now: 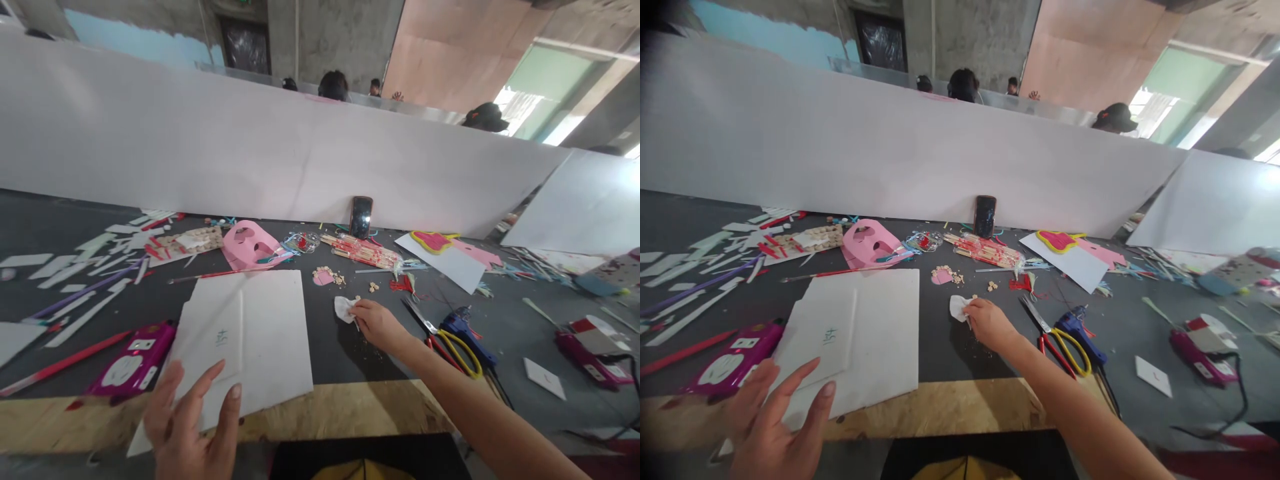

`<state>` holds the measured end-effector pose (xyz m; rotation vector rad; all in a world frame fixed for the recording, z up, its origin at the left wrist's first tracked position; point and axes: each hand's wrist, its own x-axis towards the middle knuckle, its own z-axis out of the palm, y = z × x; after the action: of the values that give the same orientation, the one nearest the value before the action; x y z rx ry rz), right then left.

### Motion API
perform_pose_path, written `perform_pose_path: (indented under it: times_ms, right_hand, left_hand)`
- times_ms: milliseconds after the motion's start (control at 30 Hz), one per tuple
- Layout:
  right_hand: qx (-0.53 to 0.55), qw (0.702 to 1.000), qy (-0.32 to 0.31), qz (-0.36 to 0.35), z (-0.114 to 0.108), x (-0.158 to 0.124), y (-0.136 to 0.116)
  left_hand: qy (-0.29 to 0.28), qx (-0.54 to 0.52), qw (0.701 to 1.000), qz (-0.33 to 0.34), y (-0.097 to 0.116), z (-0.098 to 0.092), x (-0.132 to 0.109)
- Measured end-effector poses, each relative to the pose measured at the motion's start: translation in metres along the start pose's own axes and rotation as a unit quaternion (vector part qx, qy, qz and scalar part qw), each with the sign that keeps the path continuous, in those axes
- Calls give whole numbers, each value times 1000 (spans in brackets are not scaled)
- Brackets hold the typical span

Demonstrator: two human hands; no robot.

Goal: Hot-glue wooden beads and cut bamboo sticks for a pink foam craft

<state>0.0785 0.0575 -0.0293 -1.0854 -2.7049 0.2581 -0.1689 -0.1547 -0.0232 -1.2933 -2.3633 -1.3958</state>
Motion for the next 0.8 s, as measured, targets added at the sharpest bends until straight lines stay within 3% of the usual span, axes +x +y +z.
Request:
perform_pose_path:
  times_ms: [200, 367, 500, 567, 800]
  right_hand:
    - [-24, 998, 50, 39, -14, -8, 7]
    - [-10, 1000, 12, -21, -7, 1, -16]
    - [-3, 999, -19, -36, -1, 28, -10]
    - [10, 997, -48, -62, -2, 28, -5]
    - [45, 982, -122, -139, -36, -42, 2]
  left_hand:
    - [-1, 5, 1000, 1, -5, 2, 2]
    - [-31, 6, 999, -9, -1, 7, 1]
    - [-24, -17, 1000, -1, 7, 6, 0]
    - [-12, -21, 1000, 14, 7, 2, 0]
    - [10, 24, 1000, -4, -9, -10, -6]
